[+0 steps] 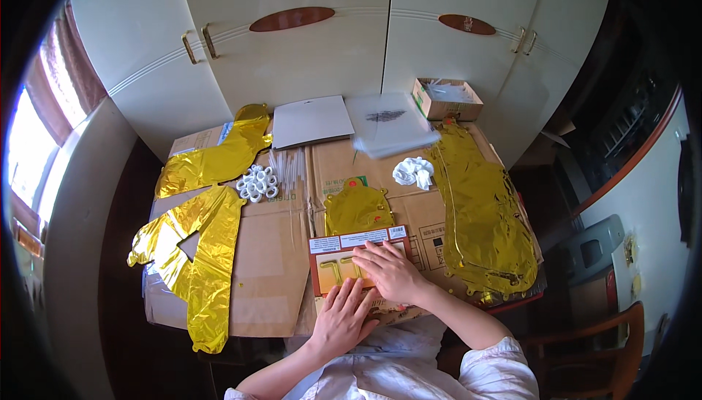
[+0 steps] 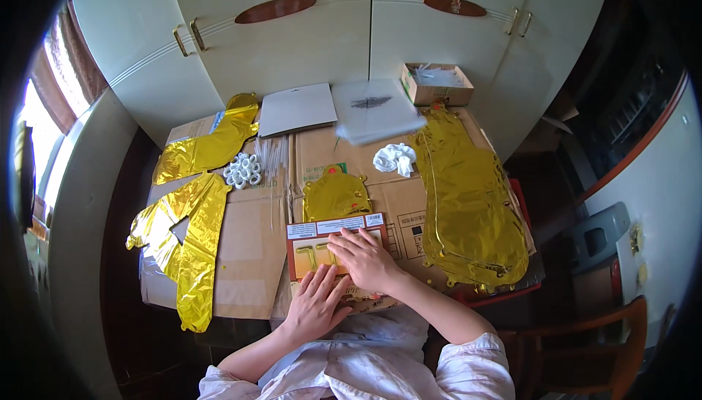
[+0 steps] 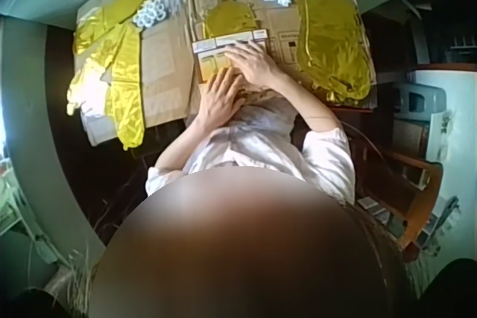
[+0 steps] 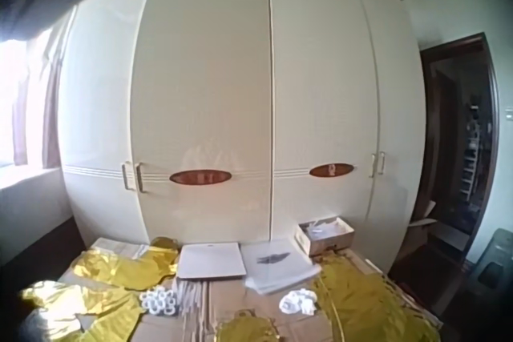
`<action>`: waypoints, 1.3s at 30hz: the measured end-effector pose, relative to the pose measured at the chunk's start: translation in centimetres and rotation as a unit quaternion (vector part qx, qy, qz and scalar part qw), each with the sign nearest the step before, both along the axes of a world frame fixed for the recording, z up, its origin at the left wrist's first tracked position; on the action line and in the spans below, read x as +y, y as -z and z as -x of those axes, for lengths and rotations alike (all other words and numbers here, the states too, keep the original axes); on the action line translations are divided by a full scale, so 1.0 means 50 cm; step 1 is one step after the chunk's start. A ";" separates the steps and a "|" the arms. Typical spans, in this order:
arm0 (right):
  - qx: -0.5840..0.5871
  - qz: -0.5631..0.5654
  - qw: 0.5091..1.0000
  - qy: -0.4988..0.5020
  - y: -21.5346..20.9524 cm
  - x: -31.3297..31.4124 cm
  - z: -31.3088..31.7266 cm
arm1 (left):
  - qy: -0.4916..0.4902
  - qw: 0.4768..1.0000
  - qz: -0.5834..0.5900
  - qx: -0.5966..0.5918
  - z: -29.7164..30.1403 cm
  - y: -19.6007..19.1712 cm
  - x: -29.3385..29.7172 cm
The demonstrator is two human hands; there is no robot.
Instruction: Fold gold foil sheets and place them into cardboard packaging inserts.
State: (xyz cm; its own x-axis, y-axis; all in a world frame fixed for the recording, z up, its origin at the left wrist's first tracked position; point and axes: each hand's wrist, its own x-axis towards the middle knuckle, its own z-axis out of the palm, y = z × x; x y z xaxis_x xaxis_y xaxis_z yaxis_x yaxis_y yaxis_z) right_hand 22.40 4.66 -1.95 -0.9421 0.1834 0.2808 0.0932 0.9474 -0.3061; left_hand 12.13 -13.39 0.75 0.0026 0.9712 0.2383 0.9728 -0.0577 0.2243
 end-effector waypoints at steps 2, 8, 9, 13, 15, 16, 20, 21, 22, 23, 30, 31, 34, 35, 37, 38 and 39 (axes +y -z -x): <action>0.008 0.017 1.000 -0.002 -0.008 0.003 0.002 | 0.005 1.000 0.004 -0.008 0.009 -0.004 0.001; 0.061 0.085 0.994 0.036 -0.042 0.085 0.030 | 0.051 0.997 0.007 0.056 0.027 -0.021 0.013; 0.046 0.082 0.995 0.036 -0.049 0.102 0.033 | 0.059 0.996 0.000 0.073 0.026 -0.024 0.015; 0.020 0.092 0.995 0.036 -0.047 0.126 0.043 | 0.097 0.974 -0.040 0.200 0.019 -0.016 0.010; 0.013 0.092 0.995 0.034 -0.043 0.129 0.045 | 0.130 0.962 -0.061 0.232 0.027 -0.018 0.011; 0.018 0.091 0.995 0.033 -0.039 0.131 0.048 | 0.128 0.964 -0.079 0.218 0.029 -0.019 0.009; 0.006 0.111 0.993 0.028 -0.044 0.143 0.048 | 0.113 0.969 -0.144 0.163 0.029 -0.043 0.000; 0.000 0.119 0.993 0.027 -0.048 0.144 0.051 | 0.108 0.970 -0.158 0.150 0.025 -0.058 -0.006; -0.008 0.126 0.992 0.027 -0.052 0.146 0.052 | 0.097 0.973 -0.150 0.149 0.016 -0.073 -0.020; -0.014 0.133 0.991 0.027 -0.054 0.148 0.051 | 0.088 0.975 -0.143 0.148 0.001 -0.092 -0.041; -0.028 0.118 0.992 0.012 -0.049 0.152 0.050 | 0.116 0.984 -0.065 0.118 -0.071 -0.074 -0.099; -0.036 0.112 0.993 0.007 -0.053 0.153 0.052 | 0.121 0.984 -0.048 0.121 -0.068 -0.068 -0.091; -0.061 0.110 0.992 0.009 -0.059 0.152 0.052 | 0.136 0.982 -0.045 0.120 -0.053 -0.038 -0.060; -0.069 0.112 0.991 0.013 -0.061 0.151 0.052 | 0.134 0.982 -0.053 0.120 -0.048 -0.033 -0.052; -0.081 0.118 0.989 0.020 -0.068 0.149 0.052 | 0.104 0.989 -0.069 0.081 -0.047 -0.028 -0.039; -0.087 0.123 0.988 0.021 -0.069 0.147 0.054 | 0.086 0.991 -0.076 0.062 -0.047 -0.023 -0.035; -0.078 0.119 0.990 0.019 -0.066 0.148 0.054 | 0.068 0.994 -0.060 0.056 -0.045 -0.004 -0.025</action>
